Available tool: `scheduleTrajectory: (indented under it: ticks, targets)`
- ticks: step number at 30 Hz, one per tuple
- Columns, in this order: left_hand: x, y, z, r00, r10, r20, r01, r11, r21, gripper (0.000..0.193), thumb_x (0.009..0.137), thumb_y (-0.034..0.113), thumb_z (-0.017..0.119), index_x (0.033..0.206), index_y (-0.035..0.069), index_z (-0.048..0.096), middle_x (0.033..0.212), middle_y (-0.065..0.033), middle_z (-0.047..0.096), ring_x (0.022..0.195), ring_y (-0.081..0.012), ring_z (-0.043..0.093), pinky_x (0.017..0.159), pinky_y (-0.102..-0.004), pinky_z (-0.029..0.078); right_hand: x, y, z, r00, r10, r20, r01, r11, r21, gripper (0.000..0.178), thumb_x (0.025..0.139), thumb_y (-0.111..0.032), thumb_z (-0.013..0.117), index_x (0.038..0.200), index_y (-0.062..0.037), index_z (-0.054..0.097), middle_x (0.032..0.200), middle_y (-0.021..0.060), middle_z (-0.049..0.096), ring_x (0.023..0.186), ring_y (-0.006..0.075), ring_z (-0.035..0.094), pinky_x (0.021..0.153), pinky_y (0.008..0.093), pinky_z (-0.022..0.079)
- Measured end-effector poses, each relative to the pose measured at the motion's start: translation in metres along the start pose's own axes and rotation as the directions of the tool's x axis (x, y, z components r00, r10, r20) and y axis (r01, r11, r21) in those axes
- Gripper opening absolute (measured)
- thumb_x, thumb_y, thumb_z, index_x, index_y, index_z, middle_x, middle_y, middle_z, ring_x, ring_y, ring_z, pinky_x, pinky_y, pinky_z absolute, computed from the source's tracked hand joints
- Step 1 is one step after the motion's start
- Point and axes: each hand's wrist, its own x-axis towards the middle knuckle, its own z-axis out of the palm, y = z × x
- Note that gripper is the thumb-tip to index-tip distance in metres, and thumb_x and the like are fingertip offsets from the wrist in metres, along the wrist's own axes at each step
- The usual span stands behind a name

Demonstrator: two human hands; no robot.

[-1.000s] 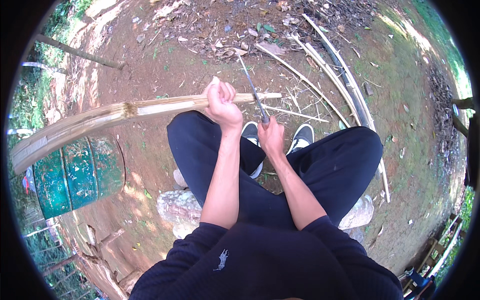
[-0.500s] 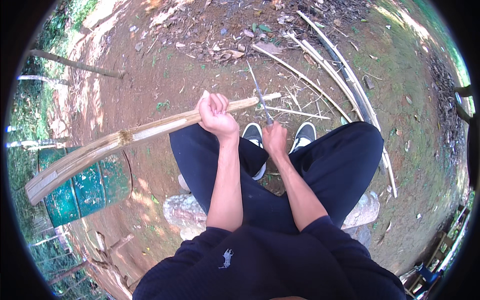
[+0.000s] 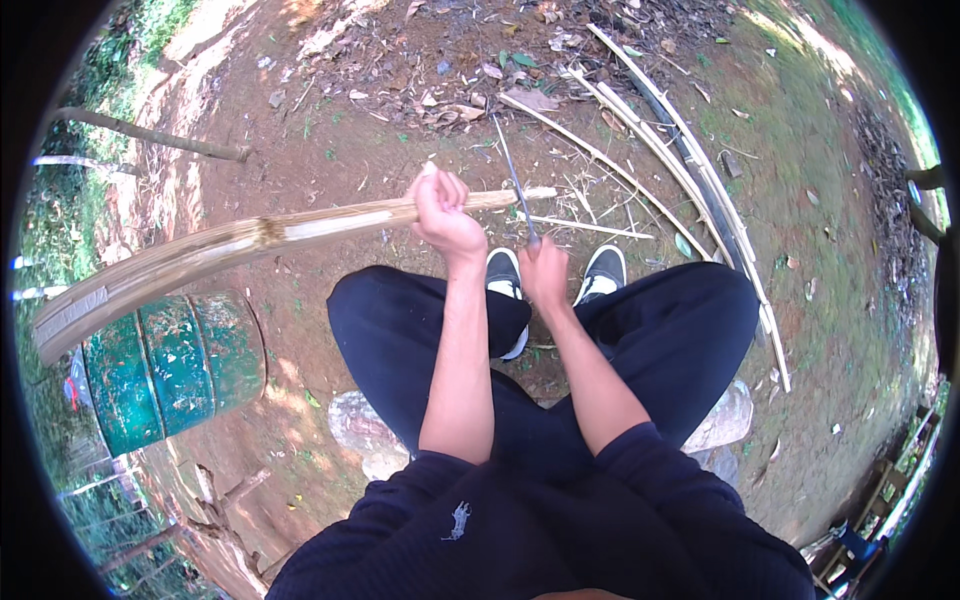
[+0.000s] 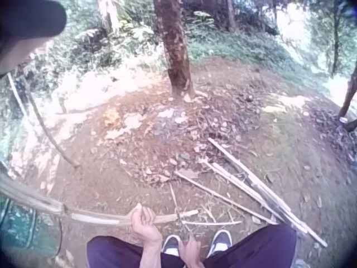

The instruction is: The person shaves a long piece of bamboo using a knife, pulling the blade toward them to remove thin strips.

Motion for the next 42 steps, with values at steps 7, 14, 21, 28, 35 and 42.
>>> scheduleTrajectory:
  ticks: [7, 14, 21, 28, 35, 42]
  targets:
    - [-0.009, -0.001, -0.014, 0.999, -0.041, -0.025, 0.038, 0.993, -0.111, 0.041, 0.099, 0.017, 0.037, 0.059, 0.015, 0.024, 0.050, 0.0025, 0.021, 0.044, -0.0097, 0.020, 0.048, -0.0280, 0.022, -0.008, 0.049, 0.007, 0.994, 0.112, -0.008, -0.111, 0.994, 0.012, 0.022, 0.080, -0.012, 0.067, 0.091, 0.0056, 0.061, 0.077, 0.0229, 0.068, 0.079, 0.0421, 0.067, 0.074, 0.0497, 0.052]
    - [-0.016, -0.001, -0.037, 0.999, -0.026, -0.027, 0.023, 0.995, -0.101, 0.043, 0.099, 0.020, 0.036, 0.058, 0.016, 0.023, 0.048, 0.0018, 0.022, 0.044, -0.0115, 0.020, 0.049, -0.0309, 0.023, -0.002, 0.045, 0.007, 0.993, -0.119, 0.026, 0.119, 0.993, 0.012, 0.023, 0.082, -0.016, 0.065, 0.094, 0.0030, 0.062, 0.078, 0.0249, 0.068, 0.078, 0.0442, 0.067, 0.072, 0.0527, 0.052]
    - [0.013, 0.002, -0.066, 0.993, -0.067, -0.098, 0.051, 0.986, -0.159, 0.044, 0.099, 0.021, 0.037, 0.058, 0.017, 0.023, 0.047, 0.0021, 0.023, 0.042, -0.0114, 0.021, 0.048, -0.0299, 0.025, -0.018, 0.010, 0.011, 0.993, -0.079, 0.086, 0.083, 0.996, -0.037, 0.025, 0.082, -0.019, 0.066, 0.101, -0.0022, 0.063, 0.082, 0.0236, 0.068, 0.083, 0.0431, 0.067, 0.074, 0.0524, 0.052]
    - [-0.001, -0.005, -0.039, 0.985, 0.004, 0.175, 0.028, 0.983, -0.180, 0.044, 0.100, 0.017, 0.038, 0.057, 0.014, 0.026, 0.049, 0.0028, 0.023, 0.043, -0.0083, 0.020, 0.047, -0.0276, 0.022, 0.004, 0.027, 0.013, 0.998, -0.054, -0.039, 0.057, 0.996, 0.064, 0.023, 0.081, -0.015, 0.064, 0.092, 0.0055, 0.060, 0.073, 0.0230, 0.065, 0.074, 0.0399, 0.067, 0.068, 0.0482, 0.051]
    - [-0.021, -0.005, -0.026, 0.984, 0.055, 0.168, -0.030, 0.988, -0.150, 0.042, 0.098, 0.016, 0.039, 0.058, 0.014, 0.026, 0.049, 0.0027, 0.022, 0.045, -0.0084, 0.019, 0.047, -0.0282, 0.020, 0.003, 0.023, 0.019, 0.991, -0.103, -0.087, 0.114, 0.984, 0.134, 0.018, 0.080, -0.012, 0.064, 0.083, 0.0037, 0.057, 0.069, 0.0259, 0.063, 0.071, 0.0460, 0.064, 0.066, 0.0532, 0.049]
    - [-0.003, -0.003, -0.053, 0.995, 0.006, 0.096, 0.014, 0.978, -0.208, 0.042, 0.098, 0.016, 0.037, 0.058, 0.015, 0.025, 0.049, 0.0025, 0.023, 0.044, -0.0091, 0.018, 0.047, -0.0290, 0.020, -0.008, 0.005, 0.029, 0.995, -0.084, -0.057, 0.084, 0.996, -0.014, 0.023, 0.082, -0.017, 0.062, 0.090, 0.0046, 0.058, 0.073, 0.0266, 0.064, 0.074, 0.0453, 0.065, 0.068, 0.0526, 0.050]
